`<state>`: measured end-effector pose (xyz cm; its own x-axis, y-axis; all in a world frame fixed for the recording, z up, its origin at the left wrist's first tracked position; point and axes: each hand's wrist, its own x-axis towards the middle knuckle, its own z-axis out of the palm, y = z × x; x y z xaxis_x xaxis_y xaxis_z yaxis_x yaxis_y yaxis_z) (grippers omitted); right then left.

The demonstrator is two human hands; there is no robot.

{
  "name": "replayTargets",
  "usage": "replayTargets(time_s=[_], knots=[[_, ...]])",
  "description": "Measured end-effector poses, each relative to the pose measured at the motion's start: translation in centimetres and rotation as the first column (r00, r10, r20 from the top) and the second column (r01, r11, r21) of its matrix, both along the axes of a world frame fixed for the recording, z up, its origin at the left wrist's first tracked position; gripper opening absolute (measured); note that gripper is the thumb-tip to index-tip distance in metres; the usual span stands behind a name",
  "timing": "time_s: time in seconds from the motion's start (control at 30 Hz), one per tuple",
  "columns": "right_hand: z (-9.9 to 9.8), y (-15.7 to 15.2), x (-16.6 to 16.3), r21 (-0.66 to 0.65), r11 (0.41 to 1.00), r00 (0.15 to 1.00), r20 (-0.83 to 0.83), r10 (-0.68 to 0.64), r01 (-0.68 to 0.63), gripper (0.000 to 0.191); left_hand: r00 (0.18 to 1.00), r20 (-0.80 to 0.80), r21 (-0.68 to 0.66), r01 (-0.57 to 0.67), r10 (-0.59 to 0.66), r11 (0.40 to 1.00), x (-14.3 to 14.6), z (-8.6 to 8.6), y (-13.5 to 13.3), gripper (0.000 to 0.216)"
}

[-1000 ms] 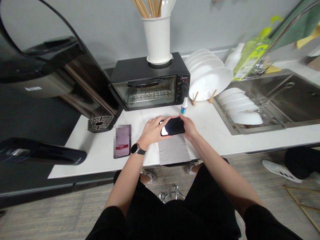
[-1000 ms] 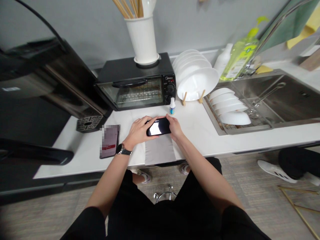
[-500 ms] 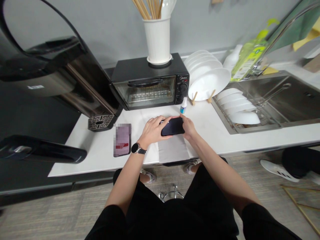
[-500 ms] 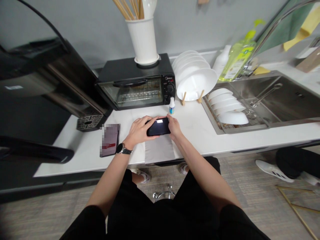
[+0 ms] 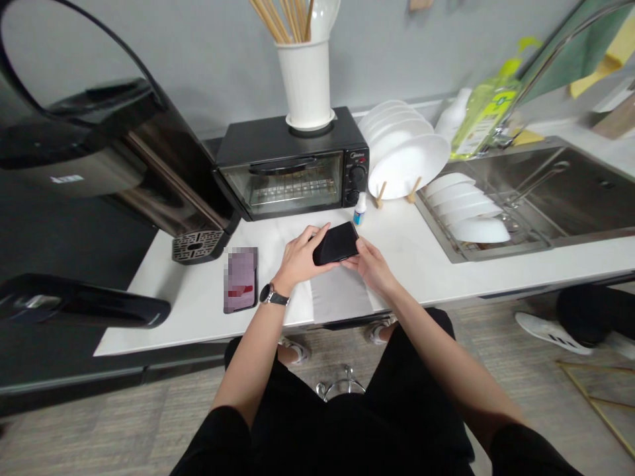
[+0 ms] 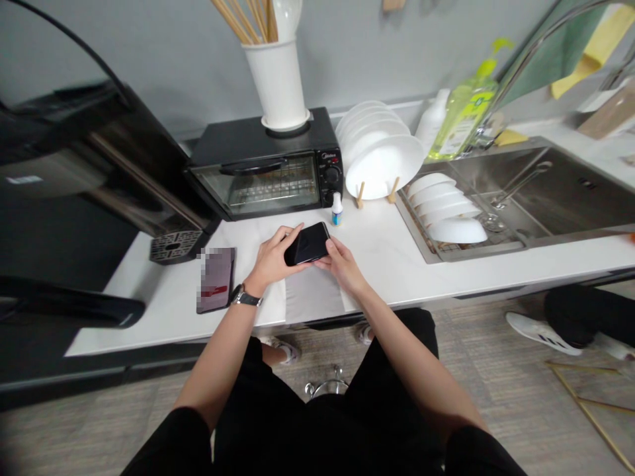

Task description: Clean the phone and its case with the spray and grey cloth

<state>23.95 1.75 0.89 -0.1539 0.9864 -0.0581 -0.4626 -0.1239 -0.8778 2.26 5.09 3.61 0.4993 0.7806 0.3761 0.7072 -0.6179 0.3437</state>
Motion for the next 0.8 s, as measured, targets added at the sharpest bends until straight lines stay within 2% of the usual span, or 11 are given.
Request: replayTargets(time_s=[0.17,0.33,0.47,0.57,0.8], knots=[[0.1,0.2,-1.0,0.019,0.998,0.997,-0.048,-0.054,0.055,0.062,0.995,0.09,-0.052,-0.024,0.029,0.998,0.3,0.0,-0.1,0.103],[0.0,0.5,-1.5,-0.025,1.0,0.995,-0.095,-0.009,0.006,0.056,0.99,0.138,-0.057,-0.022,0.029,0.998,0.0,-0.5,0.3,0.111],[-0.1,0.5,-1.7,-0.056,0.998,0.995,-0.097,-0.037,0.032,0.058,0.991,0.134,-0.077,-0.016,0.027,0.997,-0.1,-0.8,0.5,0.116],[0.1,0.4,-1.6,-0.001,0.995,0.993,-0.072,-0.097,0.097,0.058,0.994,0.103,-0.101,-0.027,0.037,0.995,0.2,-0.6,0.3,0.118],[0.6,0.2,-0.7,0.104,0.985,0.989,0.041,-0.139,0.134,0.049,0.988,0.149,-0.108,-0.014,0.03,0.994,0.8,0.5,-0.3,0.098]])
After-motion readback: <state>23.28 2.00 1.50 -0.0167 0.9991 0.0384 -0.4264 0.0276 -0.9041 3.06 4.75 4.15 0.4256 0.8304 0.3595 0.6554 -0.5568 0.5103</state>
